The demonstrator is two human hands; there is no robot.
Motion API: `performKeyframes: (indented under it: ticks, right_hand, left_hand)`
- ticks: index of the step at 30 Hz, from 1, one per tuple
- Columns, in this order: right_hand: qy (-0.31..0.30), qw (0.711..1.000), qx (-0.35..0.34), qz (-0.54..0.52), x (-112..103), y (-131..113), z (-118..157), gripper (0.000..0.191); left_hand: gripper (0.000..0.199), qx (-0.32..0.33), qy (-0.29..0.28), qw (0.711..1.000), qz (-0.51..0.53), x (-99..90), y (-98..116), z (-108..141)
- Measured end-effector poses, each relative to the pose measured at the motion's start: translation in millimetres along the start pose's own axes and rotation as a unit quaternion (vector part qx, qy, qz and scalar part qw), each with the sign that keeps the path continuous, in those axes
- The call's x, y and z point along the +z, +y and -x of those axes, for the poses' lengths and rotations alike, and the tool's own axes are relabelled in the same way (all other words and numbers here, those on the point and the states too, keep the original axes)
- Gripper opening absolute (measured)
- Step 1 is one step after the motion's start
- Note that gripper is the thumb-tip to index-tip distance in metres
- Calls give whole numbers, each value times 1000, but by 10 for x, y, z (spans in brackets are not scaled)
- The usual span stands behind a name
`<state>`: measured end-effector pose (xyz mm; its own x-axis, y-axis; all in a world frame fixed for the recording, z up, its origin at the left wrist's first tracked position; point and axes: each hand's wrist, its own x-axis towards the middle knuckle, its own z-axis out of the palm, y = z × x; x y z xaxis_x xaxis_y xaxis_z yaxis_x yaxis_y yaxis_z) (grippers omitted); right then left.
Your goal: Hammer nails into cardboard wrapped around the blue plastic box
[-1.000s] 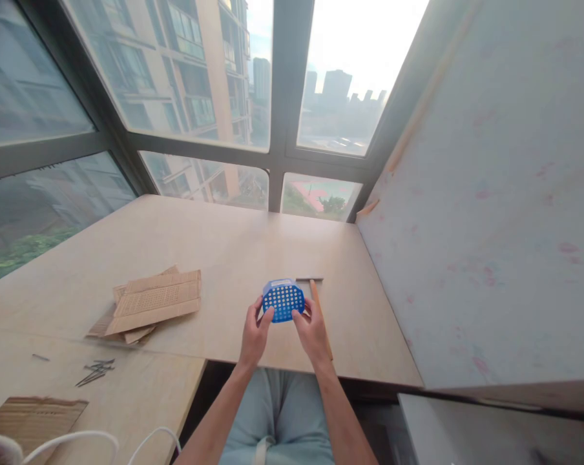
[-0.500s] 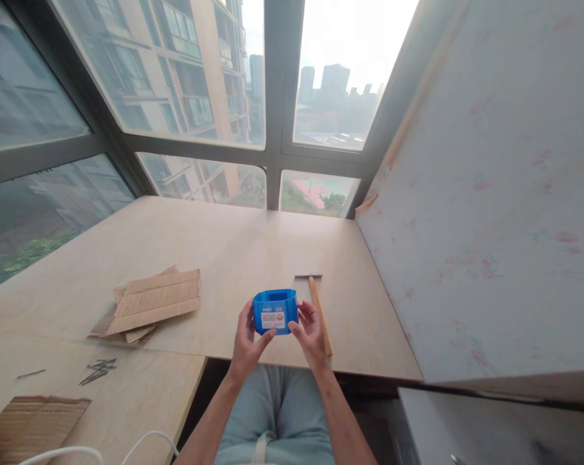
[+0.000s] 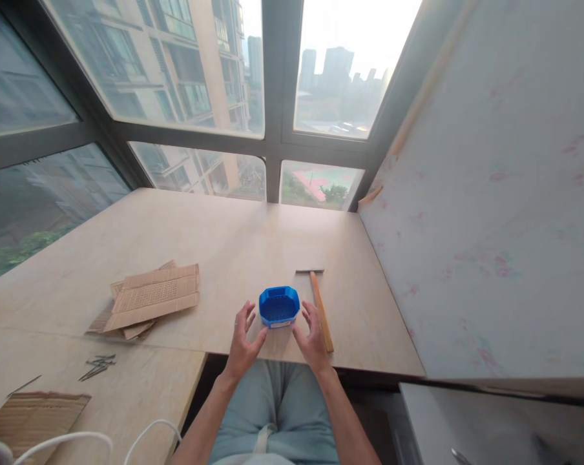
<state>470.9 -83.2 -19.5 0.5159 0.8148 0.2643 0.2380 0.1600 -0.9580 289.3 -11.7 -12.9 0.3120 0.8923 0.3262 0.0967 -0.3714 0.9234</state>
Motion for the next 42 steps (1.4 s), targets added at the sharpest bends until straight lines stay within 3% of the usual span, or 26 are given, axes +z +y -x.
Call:
performKeyframes:
  ticks: [4, 7, 8, 11, 14, 18, 20, 24, 29, 31, 34, 38, 40, 42]
  right_hand:
    - [76, 995, 66, -5, -121, -71, 116, 50]
    - [104, 986, 126, -14, -229, -91, 286, 50]
    - [103, 985, 140, -11, -256, -101, 358, 50]
    - [91, 980, 178, 1, -285, -151, 594, 46]
    - [71, 978, 197, -12, -228, -206, 782, 47]
    - [47, 979, 194, -51, -111, -254, 860, 45]
    - [38, 978, 194, -64, -83, -277, 846, 44]
    - [34, 978, 194, -70, -127, -302, 823, 45]
    - [31, 977, 195, -77, -254, -226, 872, 44]
    - [20, 976, 201, -81, -287, -175, 896, 44]
    - [-1, 974, 211, -84, -278, -126, 935, 45]
    - [11, 977, 197, -85, -143, -141, 1018, 45]
    - [12, 977, 194, -87, -58, -161, 1065, 45]
    - [9, 977, 194, -86, 14, -175, 1112, 45]
  left_hand:
    - [50, -24, 117, 987, -110, -484, -79, -143]
    - [46, -59, 233, 929, -283, -1041, -191, -281]
    - [48, -78, 243, 903, -346, -1223, -224, -325]
    - [70, -144, 180, 835, -499, -1656, -297, -456]
    - [88, -198, 66, 796, -568, -1890, -327, -613]
    - [52, -170, -58, 803, -568, -2054, -271, -819]
    - [43, -163, -63, 814, -554, -2134, -189, -884]
    - [41, -173, 34, 810, -560, -2360, 67, -926]
    - [48, -100, 292, 799, -515, -2749, 372, -981]
    - [47, -72, 333, 795, -503, -2865, 398, -1032]
    - [41, -59, 248, 816, -519, -2912, 288, -1099]
    - [31, -114, 25, 843, -525, -2750, -19, -1060]
    - [30, -119, -29, 849, -514, -2643, -154, -991]
    - [44, -116, -50, 854, -505, -2565, -241, -929]
